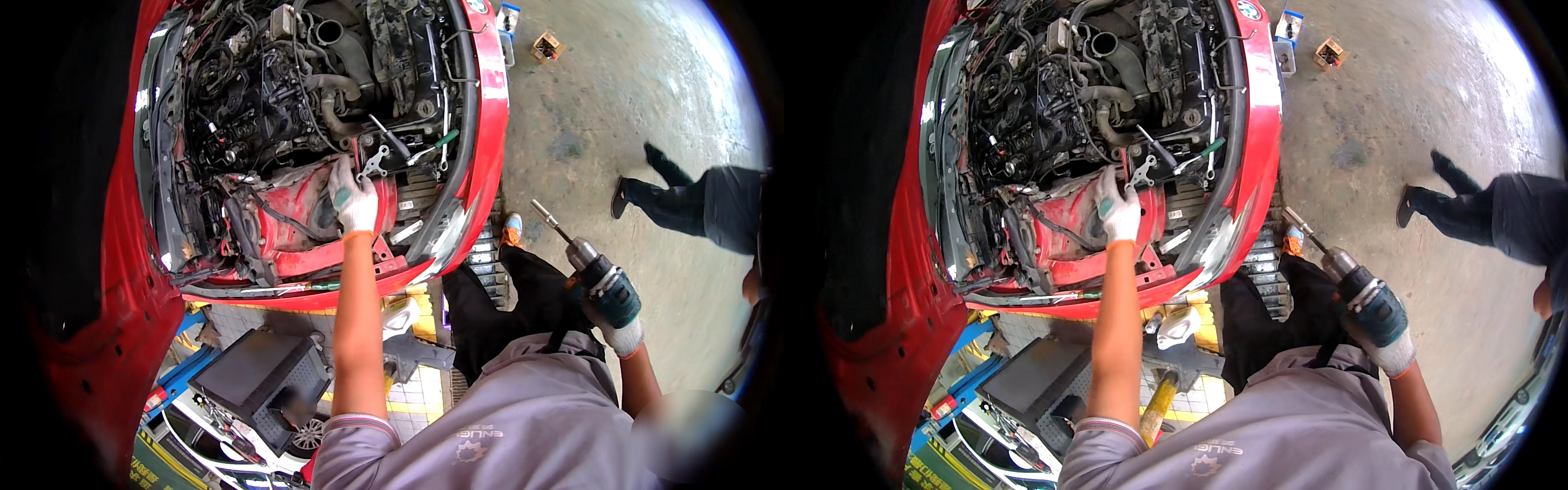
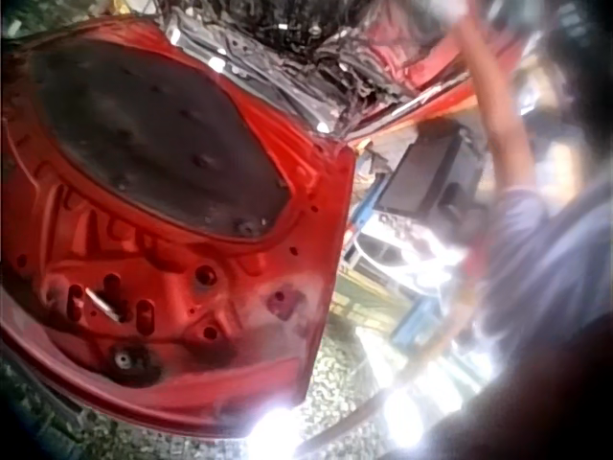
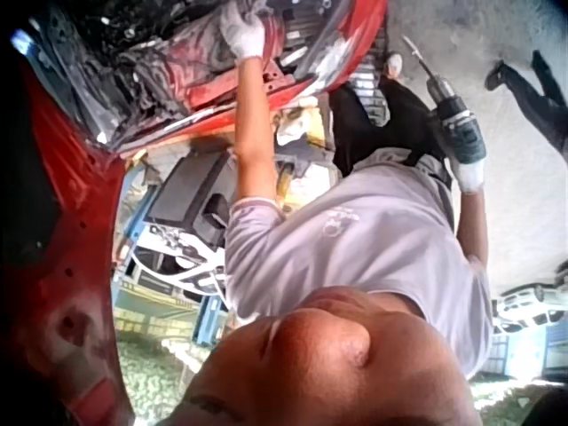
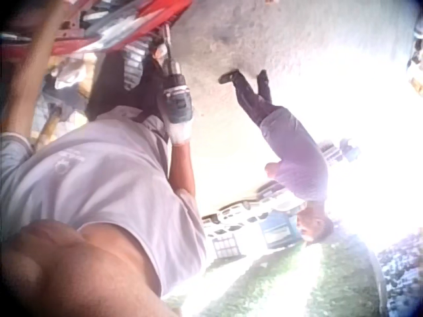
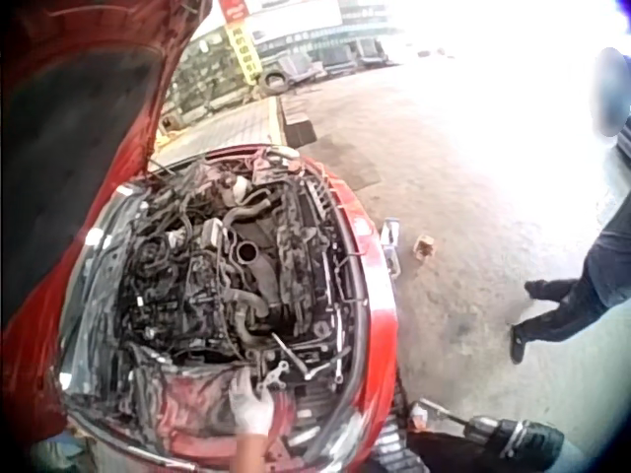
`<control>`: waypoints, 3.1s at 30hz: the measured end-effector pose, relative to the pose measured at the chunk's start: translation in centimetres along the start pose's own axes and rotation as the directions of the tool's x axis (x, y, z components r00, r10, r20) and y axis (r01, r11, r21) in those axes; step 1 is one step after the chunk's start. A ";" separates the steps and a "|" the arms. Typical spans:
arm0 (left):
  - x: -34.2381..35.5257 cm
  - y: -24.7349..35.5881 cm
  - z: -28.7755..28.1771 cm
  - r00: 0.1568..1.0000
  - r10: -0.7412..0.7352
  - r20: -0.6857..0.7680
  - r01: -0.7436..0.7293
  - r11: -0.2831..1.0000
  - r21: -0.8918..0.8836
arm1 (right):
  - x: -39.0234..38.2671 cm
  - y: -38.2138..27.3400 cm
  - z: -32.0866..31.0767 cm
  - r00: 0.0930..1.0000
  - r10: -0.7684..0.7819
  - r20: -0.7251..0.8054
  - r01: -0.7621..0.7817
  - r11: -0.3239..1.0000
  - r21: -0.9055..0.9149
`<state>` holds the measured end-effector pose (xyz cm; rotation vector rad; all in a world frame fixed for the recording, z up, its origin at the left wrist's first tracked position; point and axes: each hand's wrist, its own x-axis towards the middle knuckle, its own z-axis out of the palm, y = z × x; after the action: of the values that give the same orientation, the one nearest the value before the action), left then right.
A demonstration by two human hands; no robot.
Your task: The person works on a car engine with the hood open, using a cordless impact wrench to tighten bolts on the engine block. They also use a manual screwdriver to adjust components and handle various small parts and tools within the engine bay.
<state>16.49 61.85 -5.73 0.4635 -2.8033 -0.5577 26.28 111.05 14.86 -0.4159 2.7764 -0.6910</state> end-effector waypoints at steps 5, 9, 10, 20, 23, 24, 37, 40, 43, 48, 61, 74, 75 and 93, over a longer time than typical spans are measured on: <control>-10.1 12.9 -9.5 0.830 -0.273 0.487 0.554 0.502 -0.664 | 1.8 -1.1 2.6 0.954 -0.124 0.273 0.082 0.984 0.161; -20.1 19.7 -14.1 0.818 0.135 0.559 0.492 0.340 -0.802 | 3.8 -7.3 4.9 0.896 -0.073 0.438 -0.394 0.325 0.860; -19.9 21.6 -16.0 0.815 0.159 0.557 0.450 0.431 -0.782 | 4.1 -8.5 6.1 0.855 -0.063 0.515 -0.511 0.067 0.857; -21.3 16.2 -21.5 0.848 -0.498 0.181 0.385 0.343 -0.857 | 8.6 -21.6 4.1 0.651 -0.684 0.329 0.229 0.591 0.774; -20.4 13.3 -23.5 0.830 -0.555 0.052 0.275 0.327 -0.904 | 14.2 -24.2 4.0 0.637 -0.706 0.308 0.212 0.545 0.812; -19.6 12.5 -24.1 0.830 -0.555 0.052 0.271 0.320 -0.908 | 15.2 -24.6 7.1 0.721 -0.648 0.245 0.029 0.382 0.924; -0.9 -6.2 -27.1 0.702 -0.620 0.350 0.600 0.252 -0.759 | 33.5 -42.8 27.6 0.826 -0.549 -0.128 0.354 0.329 0.875; 4.0 -9.1 -25.2 0.650 -0.709 0.274 0.591 0.244 -0.769 | 37.8 -44.9 32.9 0.821 -0.481 -0.306 0.504 0.361 0.785; 8.6 -12.3 -23.9 0.663 -0.682 0.310 0.550 0.162 -0.819 | 43.1 -47.0 36.3 0.832 -0.467 -0.300 0.498 0.388 0.776; 15.4 -18.2 -20.2 0.546 -0.731 0.409 0.621 0.025 -0.784 | 50.6 -49.5 38.3 0.734 -0.394 0.553 -0.637 -0.119 0.762; 22.3 -24.3 -13.7 0.433 -0.767 0.473 0.692 -0.054 -0.720 | 57.9 -50.4 46.1 0.826 -0.188 0.532 -0.559 -0.153 0.815; 23.0 -23.8 -14.2 0.364 -0.789 0.495 0.760 -0.055 -0.647 | 59.3 -50.1 43.4 0.691 -0.074 0.719 -0.723 -0.053 0.689; 23.1 -23.9 -14.0 0.377 -0.778 0.502 0.763 -0.045 -0.644 | 59.5 -49.8 43.2 0.683 -0.057 0.728 -0.730 -0.022 0.683; 21.6 -23.0 -12.1 0.437 -0.798 0.415 0.694 0.006 -0.720 | 60.6 -50.2 44.7 0.679 -0.121 0.724 -0.718 0.097 0.689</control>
<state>6.15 30.17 -0.44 1.6795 -1.4640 -1.8783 -5.62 29.87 -9.22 0.2861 1.1202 -1.6257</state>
